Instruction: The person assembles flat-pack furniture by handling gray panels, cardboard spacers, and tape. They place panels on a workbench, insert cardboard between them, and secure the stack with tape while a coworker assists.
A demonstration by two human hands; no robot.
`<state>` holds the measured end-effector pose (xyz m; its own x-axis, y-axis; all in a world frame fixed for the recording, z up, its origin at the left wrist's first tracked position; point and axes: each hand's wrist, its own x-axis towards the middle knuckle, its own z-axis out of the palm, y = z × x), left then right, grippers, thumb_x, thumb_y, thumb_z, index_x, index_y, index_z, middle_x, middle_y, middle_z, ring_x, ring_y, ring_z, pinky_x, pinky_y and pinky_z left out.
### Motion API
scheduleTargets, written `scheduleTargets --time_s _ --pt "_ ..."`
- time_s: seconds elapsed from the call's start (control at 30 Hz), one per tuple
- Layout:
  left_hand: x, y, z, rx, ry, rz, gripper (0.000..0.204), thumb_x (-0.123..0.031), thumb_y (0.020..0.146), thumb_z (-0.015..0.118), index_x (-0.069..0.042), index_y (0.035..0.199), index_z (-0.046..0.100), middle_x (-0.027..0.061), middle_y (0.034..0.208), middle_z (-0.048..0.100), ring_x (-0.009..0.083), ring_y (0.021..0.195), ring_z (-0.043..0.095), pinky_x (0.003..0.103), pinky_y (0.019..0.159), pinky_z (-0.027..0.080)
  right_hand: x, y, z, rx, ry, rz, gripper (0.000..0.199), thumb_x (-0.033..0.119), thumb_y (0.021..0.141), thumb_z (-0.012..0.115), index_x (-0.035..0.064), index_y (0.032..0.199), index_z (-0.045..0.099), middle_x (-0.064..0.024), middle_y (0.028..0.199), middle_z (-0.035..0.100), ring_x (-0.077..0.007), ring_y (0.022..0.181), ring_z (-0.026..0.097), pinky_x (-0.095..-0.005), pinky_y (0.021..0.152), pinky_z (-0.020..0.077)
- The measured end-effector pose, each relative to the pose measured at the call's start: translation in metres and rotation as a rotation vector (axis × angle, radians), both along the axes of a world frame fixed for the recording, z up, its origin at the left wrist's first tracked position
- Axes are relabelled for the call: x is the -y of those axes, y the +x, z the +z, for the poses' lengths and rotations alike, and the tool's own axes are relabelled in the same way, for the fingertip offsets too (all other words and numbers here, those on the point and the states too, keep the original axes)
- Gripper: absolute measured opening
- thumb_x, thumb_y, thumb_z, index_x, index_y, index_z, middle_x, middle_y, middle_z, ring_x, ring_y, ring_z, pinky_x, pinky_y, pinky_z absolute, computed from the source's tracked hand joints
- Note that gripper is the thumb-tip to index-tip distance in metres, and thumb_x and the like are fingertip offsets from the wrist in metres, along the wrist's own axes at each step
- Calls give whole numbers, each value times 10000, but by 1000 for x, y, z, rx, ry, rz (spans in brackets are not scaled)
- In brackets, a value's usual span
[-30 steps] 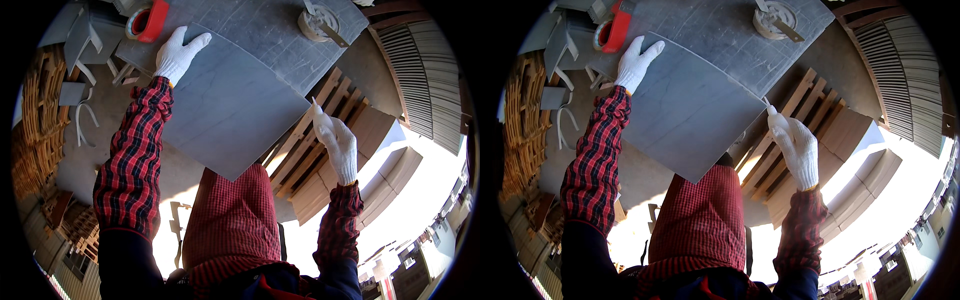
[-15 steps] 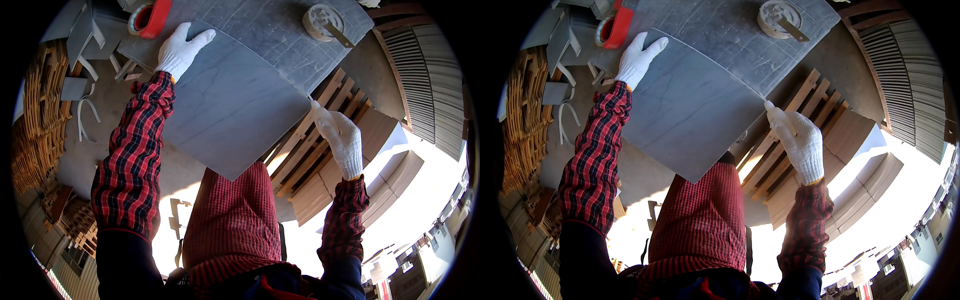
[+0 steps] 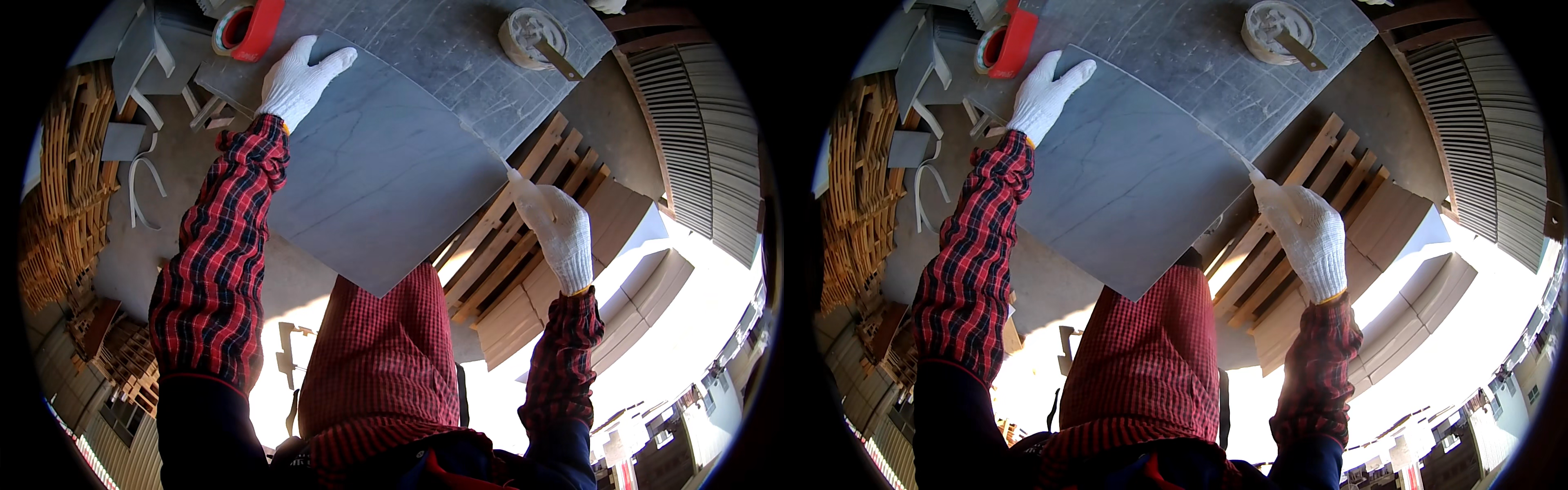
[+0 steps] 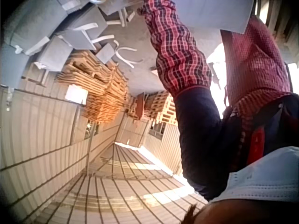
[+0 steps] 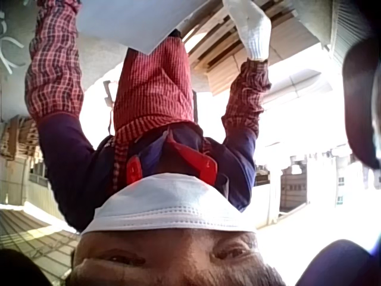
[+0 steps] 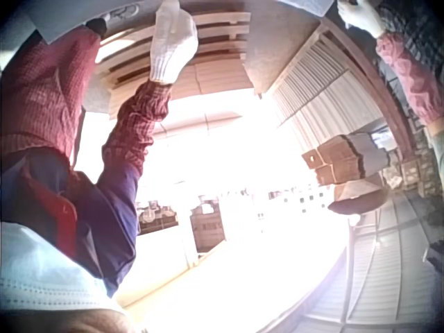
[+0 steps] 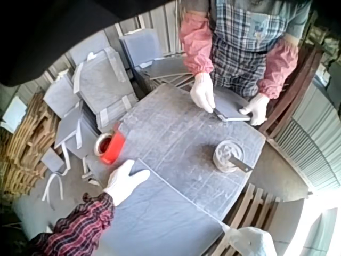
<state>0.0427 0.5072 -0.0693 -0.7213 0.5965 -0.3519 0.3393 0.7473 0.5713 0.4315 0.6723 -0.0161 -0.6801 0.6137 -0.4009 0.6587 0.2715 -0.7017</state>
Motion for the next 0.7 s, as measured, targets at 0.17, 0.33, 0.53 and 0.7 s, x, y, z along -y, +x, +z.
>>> scheduleTargets --time_s 0.17,0.33,0.53,0.7 --pt "-1 2 1 14 4 5 965 -686 827 688 22 1446 470 220 1370 596 329 1277 569 420 1065 443 -2 1 -3 8 -8 1 258 226 895 757 32 1064 740 -112 874 726 -211 752 689 -346 677 555" --pt "-1 2 -1 -28 -5 9 966 -684 826 692 20 1449 468 221 1379 589 331 1280 568 419 1071 441 -3 5 -5 11 43 22 270 234 893 751 32 1071 733 -124 869 712 -226 740 673 -354 677 542" --pt "-2 2 -2 -32 -18 9 967 -690 825 689 15 1449 470 221 1380 589 333 1280 568 419 1067 443 -3 2 0 31 45 26 280 246 891 748 35 1074 731 -126 874 712 -235 753 678 -359 688 540" --pt "-2 3 0 -19 -1 5 907 -656 845 688 16 1422 494 208 1340 608 312 1248 578 404 1052 442 -3 4 -2 35 55 25 277 262 891 752 43 1060 737 -121 871 716 -235 759 682 -357 691 542"
